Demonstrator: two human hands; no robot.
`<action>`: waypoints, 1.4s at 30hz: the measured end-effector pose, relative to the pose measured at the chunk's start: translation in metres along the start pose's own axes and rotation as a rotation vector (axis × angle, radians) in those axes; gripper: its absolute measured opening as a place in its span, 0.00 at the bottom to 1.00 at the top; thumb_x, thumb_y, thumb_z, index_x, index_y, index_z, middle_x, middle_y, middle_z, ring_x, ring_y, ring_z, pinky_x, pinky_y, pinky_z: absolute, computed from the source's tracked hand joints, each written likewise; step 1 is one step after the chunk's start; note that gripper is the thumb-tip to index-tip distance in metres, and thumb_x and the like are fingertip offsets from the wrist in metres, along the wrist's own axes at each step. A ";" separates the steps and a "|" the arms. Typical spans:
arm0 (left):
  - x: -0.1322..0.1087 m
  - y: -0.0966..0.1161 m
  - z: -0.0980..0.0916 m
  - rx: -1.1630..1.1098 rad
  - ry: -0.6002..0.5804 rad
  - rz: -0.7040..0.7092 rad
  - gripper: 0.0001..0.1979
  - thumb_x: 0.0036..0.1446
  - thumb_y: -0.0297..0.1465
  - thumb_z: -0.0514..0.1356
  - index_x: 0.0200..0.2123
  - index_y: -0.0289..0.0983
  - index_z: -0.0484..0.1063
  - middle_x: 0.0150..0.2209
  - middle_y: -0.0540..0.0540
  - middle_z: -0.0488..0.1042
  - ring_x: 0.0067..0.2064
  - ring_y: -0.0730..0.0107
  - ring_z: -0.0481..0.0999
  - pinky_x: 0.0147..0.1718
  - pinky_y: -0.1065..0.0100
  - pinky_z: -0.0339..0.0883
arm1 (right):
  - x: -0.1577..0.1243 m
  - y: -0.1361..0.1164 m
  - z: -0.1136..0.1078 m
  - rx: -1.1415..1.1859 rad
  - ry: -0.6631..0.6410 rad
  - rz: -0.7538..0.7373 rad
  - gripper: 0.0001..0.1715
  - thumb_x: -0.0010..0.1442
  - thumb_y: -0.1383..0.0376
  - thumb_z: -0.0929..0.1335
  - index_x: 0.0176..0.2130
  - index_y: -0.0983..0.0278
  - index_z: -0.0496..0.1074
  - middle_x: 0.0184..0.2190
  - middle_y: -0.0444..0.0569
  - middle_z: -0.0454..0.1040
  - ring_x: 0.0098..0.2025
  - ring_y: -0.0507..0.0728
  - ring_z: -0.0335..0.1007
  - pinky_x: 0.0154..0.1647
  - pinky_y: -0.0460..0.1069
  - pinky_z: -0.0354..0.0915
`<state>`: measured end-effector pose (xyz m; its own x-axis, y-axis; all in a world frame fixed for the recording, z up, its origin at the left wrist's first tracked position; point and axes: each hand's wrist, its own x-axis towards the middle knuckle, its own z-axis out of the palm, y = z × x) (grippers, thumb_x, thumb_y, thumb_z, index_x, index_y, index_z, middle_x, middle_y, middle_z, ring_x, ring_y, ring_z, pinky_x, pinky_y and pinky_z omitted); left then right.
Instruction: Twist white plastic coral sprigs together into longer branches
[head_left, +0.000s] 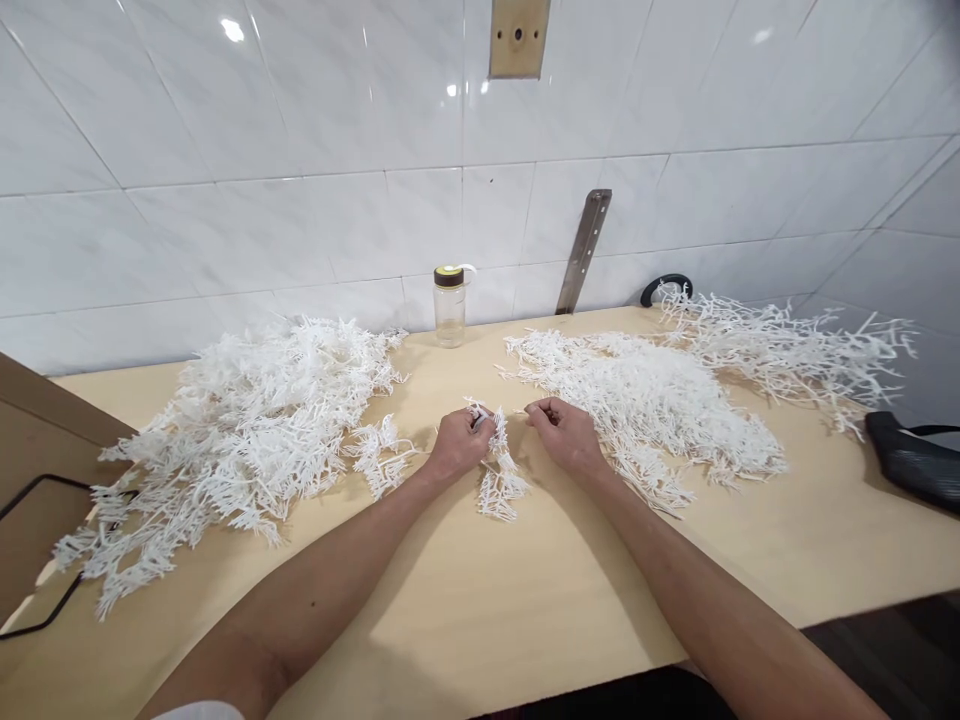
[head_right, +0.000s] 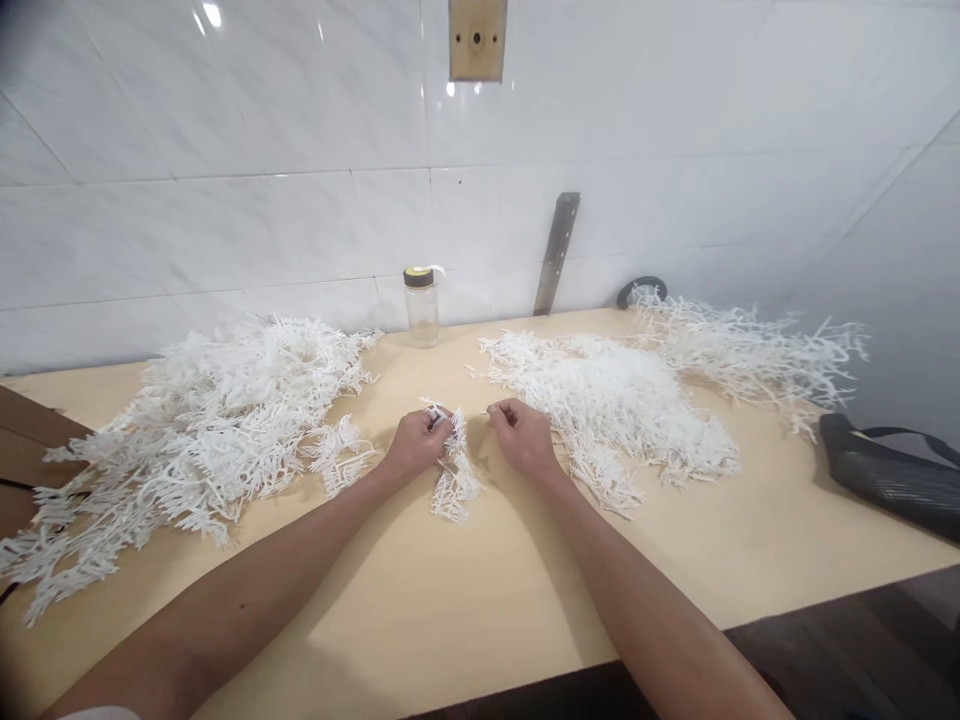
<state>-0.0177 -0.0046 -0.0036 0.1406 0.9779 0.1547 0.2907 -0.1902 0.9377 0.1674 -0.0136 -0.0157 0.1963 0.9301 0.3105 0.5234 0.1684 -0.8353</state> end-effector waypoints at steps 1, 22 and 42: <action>0.000 0.000 0.001 0.015 0.002 0.009 0.12 0.49 0.31 0.58 0.16 0.36 0.64 0.16 0.54 0.60 0.22 0.76 0.60 0.22 0.73 0.51 | 0.001 0.000 0.000 0.002 0.006 0.008 0.17 0.57 0.54 0.65 0.30 0.64 0.75 0.28 0.50 0.79 0.31 0.58 0.73 0.36 0.51 0.65; 0.005 -0.004 0.003 0.124 0.028 0.058 0.11 0.50 0.32 0.56 0.17 0.36 0.66 0.17 0.54 0.61 0.22 0.75 0.61 0.23 0.73 0.52 | 0.020 0.008 0.007 -0.041 0.062 0.033 0.15 0.56 0.57 0.65 0.27 0.63 0.75 0.25 0.47 0.77 0.29 0.57 0.71 0.36 0.50 0.63; 0.005 -0.006 0.003 0.163 0.010 0.073 0.10 0.51 0.32 0.55 0.23 0.35 0.73 0.19 0.53 0.67 0.23 0.75 0.66 0.25 0.74 0.58 | 0.022 0.006 0.006 -0.033 0.065 0.048 0.14 0.54 0.57 0.65 0.26 0.62 0.74 0.23 0.46 0.77 0.28 0.57 0.71 0.35 0.50 0.64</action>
<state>-0.0157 0.0016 -0.0093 0.1573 0.9617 0.2243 0.4297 -0.2712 0.8613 0.1697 0.0097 -0.0167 0.2749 0.9135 0.3001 0.5391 0.1120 -0.8347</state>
